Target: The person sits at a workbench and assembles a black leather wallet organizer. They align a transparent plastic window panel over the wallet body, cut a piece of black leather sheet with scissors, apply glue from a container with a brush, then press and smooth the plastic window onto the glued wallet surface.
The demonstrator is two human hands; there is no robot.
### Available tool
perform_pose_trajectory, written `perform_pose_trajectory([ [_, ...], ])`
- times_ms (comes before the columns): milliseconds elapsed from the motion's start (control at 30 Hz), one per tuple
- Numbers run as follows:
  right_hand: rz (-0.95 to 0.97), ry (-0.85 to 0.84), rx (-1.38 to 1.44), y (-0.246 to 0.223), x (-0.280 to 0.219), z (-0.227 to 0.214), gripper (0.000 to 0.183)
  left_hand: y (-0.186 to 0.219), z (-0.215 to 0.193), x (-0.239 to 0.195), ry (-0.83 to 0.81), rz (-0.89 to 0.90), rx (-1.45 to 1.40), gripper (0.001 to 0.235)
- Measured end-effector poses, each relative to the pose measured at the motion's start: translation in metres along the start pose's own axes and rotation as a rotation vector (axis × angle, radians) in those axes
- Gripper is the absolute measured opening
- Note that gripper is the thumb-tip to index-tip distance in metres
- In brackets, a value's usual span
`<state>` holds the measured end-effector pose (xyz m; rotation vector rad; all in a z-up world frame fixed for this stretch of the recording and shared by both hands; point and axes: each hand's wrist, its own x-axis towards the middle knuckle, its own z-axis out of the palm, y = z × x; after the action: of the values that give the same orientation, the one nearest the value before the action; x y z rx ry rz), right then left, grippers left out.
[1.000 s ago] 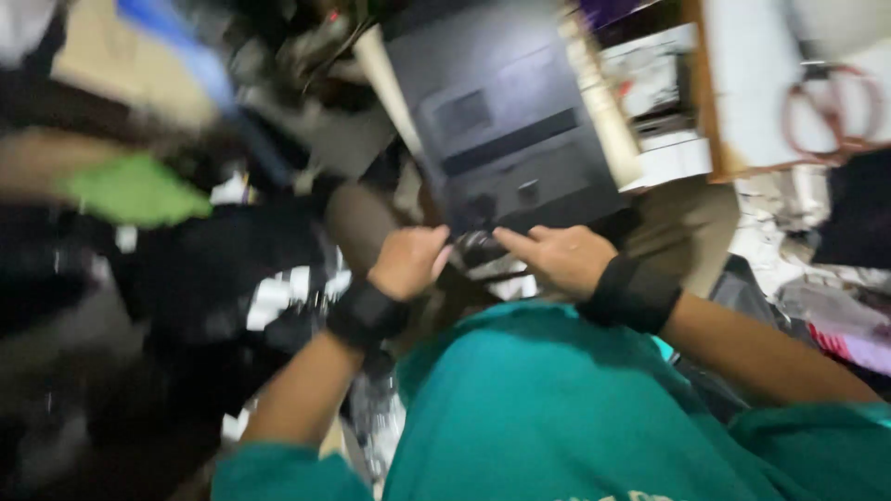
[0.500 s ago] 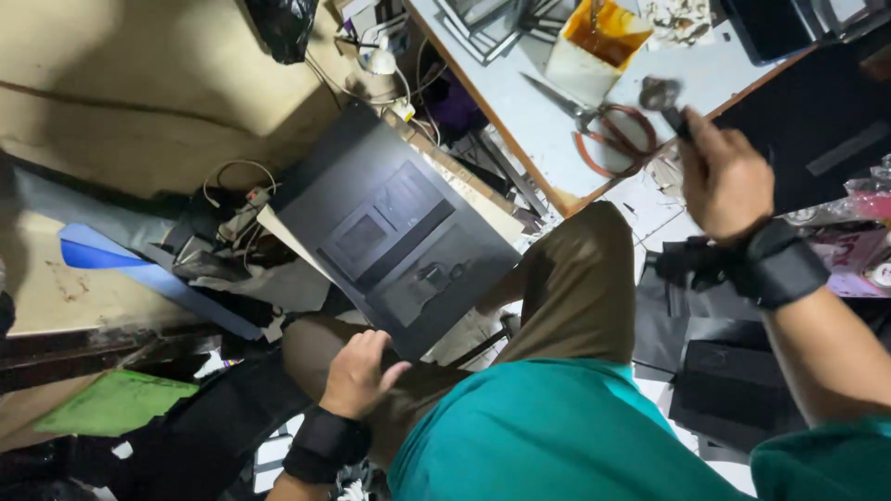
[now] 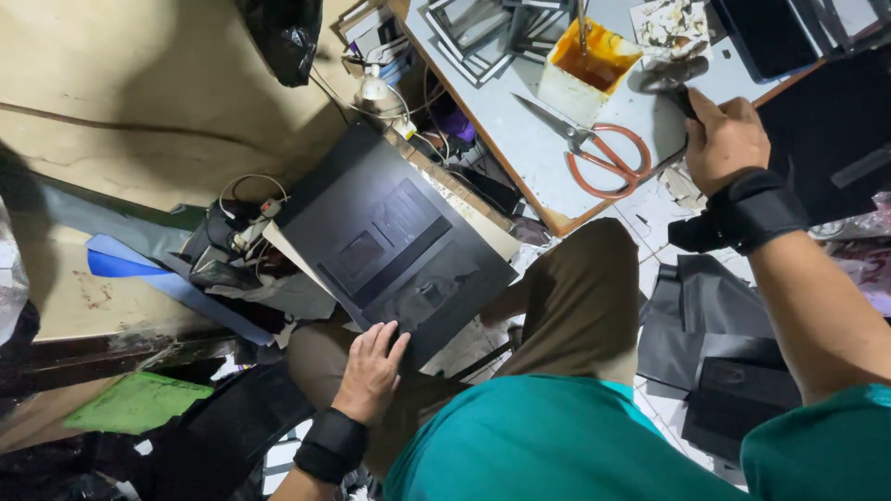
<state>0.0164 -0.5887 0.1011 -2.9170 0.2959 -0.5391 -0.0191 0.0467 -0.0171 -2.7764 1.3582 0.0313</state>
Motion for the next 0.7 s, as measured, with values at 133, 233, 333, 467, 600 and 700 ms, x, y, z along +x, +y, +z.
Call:
perform_pose_trajectory([
  [133, -0.05, 0.05, -0.079, 0.027, -0.004, 0.026, 0.048, 0.001, -0.029, 0.005, 0.144, 0.203, -0.095, 0.044],
  [233, -0.312, 0.299, -0.059, -0.007, -0.018, -0.01, 0.044, 0.003, -0.047, 0.007, 0.302, 0.279, -0.189, 0.014],
  [333, -0.44, 0.186, 0.175, -0.089, -0.047, -0.05, 0.025, -0.003, -0.046, -0.002, 0.246, 0.264, -0.286, 0.021],
  [467, -0.705, 0.059, 0.403, -0.204, -0.077, -0.023, 0.044, -0.005, -0.066, 0.0, 0.263, 0.207, -0.35, 0.025],
  [600, -0.84, 0.083, 0.222, -0.248, -0.104, 0.054, 0.059, -0.011, -0.072, 0.002, 0.409, 0.095, -0.338, 0.027],
  [700, -0.94, 0.158, 0.194, -0.269, -0.092, 0.068, 0.046, -0.012, -0.08, 0.002, 0.397, 0.013, -0.465, 0.028],
])
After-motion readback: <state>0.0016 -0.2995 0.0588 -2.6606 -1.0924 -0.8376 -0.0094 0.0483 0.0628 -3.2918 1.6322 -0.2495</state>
